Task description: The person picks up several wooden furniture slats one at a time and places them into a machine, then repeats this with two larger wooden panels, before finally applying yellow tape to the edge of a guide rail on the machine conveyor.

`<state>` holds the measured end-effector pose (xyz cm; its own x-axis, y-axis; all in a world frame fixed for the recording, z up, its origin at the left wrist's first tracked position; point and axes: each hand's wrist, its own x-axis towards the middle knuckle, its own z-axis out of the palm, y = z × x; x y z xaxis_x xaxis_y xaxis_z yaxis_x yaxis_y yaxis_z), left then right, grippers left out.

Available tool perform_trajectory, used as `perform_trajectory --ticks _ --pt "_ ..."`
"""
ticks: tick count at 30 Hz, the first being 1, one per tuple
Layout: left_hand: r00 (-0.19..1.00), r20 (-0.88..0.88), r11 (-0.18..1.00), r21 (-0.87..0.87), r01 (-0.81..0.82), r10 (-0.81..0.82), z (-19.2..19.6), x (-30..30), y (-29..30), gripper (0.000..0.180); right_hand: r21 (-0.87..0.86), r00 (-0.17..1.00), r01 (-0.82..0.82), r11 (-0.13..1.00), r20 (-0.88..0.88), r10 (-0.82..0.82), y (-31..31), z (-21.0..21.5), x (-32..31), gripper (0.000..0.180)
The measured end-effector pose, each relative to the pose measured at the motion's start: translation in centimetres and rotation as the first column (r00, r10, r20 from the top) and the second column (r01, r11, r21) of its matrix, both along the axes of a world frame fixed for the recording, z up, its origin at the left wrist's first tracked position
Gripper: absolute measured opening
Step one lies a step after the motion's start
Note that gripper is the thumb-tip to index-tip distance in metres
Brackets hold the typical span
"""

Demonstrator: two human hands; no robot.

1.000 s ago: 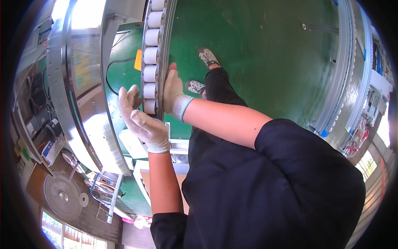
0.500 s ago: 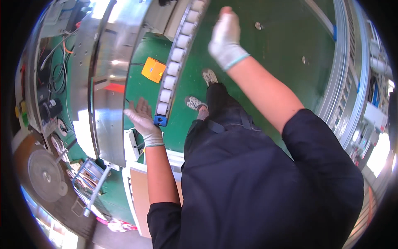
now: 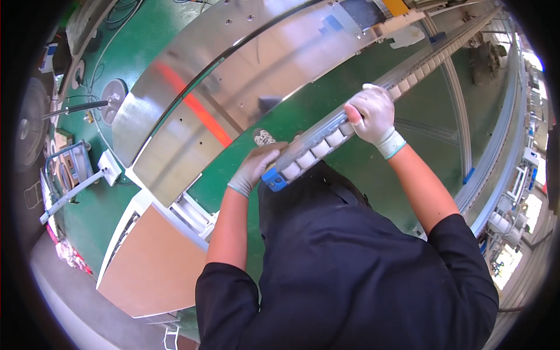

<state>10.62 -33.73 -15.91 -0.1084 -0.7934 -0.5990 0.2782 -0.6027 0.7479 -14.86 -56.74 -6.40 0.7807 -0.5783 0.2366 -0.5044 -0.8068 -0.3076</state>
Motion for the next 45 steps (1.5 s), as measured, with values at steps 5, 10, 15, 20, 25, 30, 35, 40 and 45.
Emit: perform_trajectory --ticks 5,10,15,20,25,30,35,40,45 --pt "0.99 -0.132 0.995 -0.086 -0.058 0.046 0.1 -0.1 1.2 0.042 0.029 1.0 0.009 1.0 0.009 -0.009 -0.1 0.0 0.5 0.028" --pt "0.75 -0.558 0.932 0.151 -0.33 0.356 -2.0 1.9 1.5 0.034 0.019 1.0 0.013 1.0 0.001 -0.013 -0.3 0.2 1.2 0.023" --pt "0.864 -0.473 0.953 0.301 -0.025 0.172 -4.3 1.8 0.7 0.037 0.03 1.0 0.023 0.999 -0.02 -0.022 0.0 0.3 1.4 0.025" --pt "0.699 -0.707 0.906 0.359 0.224 0.107 -8.7 0.4 -0.4 0.042 0.015 0.998 0.028 0.999 -0.055 -0.027 -0.2 0.5 1.8 0.028" --pt "0.641 -0.761 0.895 0.349 0.278 0.098 -8.9 0.3 -0.6 0.041 0.01 0.997 0.033 0.999 -0.063 -0.033 -0.2 0.2 1.5 0.03" --pt "0.674 -0.736 0.902 0.334 0.273 0.068 -9.6 0.3 -0.1 0.039 0.048 0.996 0.024 0.999 -0.088 -0.02 0.0 0.6 1.4 0.025" --pt "0.879 -0.302 0.929 -0.09 0.36 -0.37 -9.3 1.2 -0.3 0.041 -0.007 0.999 0.024 1.0 -0.044 -0.025 0.3 0.2 1.5 0.027" --pt "0.936 0.084 0.924 -0.151 0.351 -0.342 -1.9 1.9 -1.3 0.054 -0.041 1.0 0.015 0.999 0.002 -0.015 0.3 -0.2 0.6 0.024" --pt "0.956 0.241 0.958 -0.191 0.215 -0.167 4.2 0.7 1.0 0.067 -0.044 0.999 -0.032 0.999 0.042 0.033 -0.2 -0.1 0.3 0.021"
